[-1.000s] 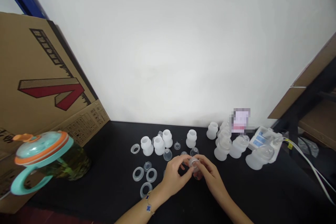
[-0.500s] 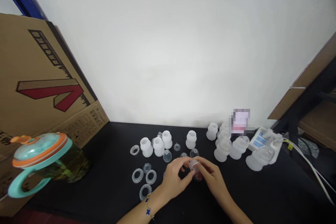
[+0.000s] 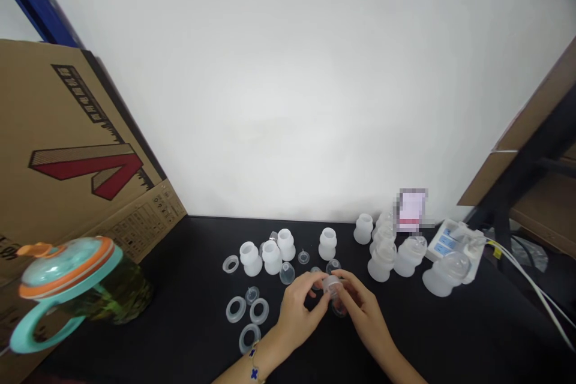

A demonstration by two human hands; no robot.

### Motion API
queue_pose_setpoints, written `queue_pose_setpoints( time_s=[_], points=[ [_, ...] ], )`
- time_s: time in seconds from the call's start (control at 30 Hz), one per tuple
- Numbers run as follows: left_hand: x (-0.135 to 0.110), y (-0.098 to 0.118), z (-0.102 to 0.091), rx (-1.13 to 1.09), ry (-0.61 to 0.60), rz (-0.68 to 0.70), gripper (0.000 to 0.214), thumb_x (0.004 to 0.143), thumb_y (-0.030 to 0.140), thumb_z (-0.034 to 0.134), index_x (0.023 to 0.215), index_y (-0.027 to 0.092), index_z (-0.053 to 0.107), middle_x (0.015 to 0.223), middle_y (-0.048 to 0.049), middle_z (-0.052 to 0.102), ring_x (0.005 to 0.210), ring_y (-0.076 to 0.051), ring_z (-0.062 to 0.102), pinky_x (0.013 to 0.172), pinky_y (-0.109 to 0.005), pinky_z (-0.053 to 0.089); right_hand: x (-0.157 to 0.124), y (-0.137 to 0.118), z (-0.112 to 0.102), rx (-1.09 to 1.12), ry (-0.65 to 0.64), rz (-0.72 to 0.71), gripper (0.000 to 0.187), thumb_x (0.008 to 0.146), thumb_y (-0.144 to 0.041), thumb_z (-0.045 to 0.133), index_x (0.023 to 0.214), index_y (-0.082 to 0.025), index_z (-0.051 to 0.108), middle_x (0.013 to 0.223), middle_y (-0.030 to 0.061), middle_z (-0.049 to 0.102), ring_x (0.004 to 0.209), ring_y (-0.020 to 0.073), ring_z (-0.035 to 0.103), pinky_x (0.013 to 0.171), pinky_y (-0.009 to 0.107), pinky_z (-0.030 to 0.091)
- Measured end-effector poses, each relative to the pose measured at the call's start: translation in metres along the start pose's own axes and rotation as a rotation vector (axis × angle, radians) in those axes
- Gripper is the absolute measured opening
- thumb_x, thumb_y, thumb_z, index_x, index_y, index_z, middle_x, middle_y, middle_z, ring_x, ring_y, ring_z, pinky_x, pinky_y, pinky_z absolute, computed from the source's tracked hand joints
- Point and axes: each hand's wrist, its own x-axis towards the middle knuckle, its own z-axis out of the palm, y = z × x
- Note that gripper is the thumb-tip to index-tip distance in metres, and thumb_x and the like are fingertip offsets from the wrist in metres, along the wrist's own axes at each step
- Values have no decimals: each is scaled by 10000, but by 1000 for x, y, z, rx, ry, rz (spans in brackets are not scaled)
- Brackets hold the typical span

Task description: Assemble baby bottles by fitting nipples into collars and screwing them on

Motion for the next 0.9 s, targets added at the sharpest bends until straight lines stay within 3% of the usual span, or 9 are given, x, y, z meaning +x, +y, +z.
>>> queue_pose_setpoints(
  time_s=[0.2, 0.37, 0.53, 0.7, 0.9],
  points=[
    [1, 4, -4, 37, 31, 41, 267, 915, 159, 574, 1138, 250, 687, 990, -51, 685, 835, -174, 652, 696, -264, 553, 0, -6, 0, -211, 18, -54, 371, 915, -528, 618, 1106, -228, 728, 849, 47, 724, 701, 208, 634, 555, 271, 448],
    [-1, 0, -1, 30, 8, 30, 266, 927, 202, 586, 1176, 253, 665, 965, -44, 683, 841, -179, 656, 705, -272, 554, -2, -9, 0, -167, -1, -28, 368, 926, -528, 609, 1113, -228, 713, 801, 30, 714, 659, 192, 619, 567, 276, 457],
    [-1, -2, 1, -21, -11, -22, 264, 904, 226, 631, 1168, 233, 628, 981, -36, 726, 860, -184, 685, 730, -277, 562, -3, -7, 0, -96, 7, -7, 409, 919, -542, 613, 1165, -223, 683, 882, 46, 729, 689, 200, 641, 576, 276, 479],
    [0, 2, 1, -50, 0, -83, 140, 916, 214, 599, 1054, 223, 623, 927, -18, 713, 833, -169, 679, 716, -265, 544, -1, -5, 0, -204, -15, -18, 415, 930, -536, 588, 1145, -205, 717, 810, 39, 734, 676, 204, 645, 580, 271, 477],
    [0, 1, -2, -25, -4, -56, 151, 935, 234, 588, 1065, 213, 660, 932, -40, 685, 833, -176, 640, 727, -277, 529, -1, -3, 0, -281, -70, -73, 385, 965, -475, 545, 1171, -203, 723, 828, 33, 738, 646, 181, 614, 556, 253, 455]
  ],
)
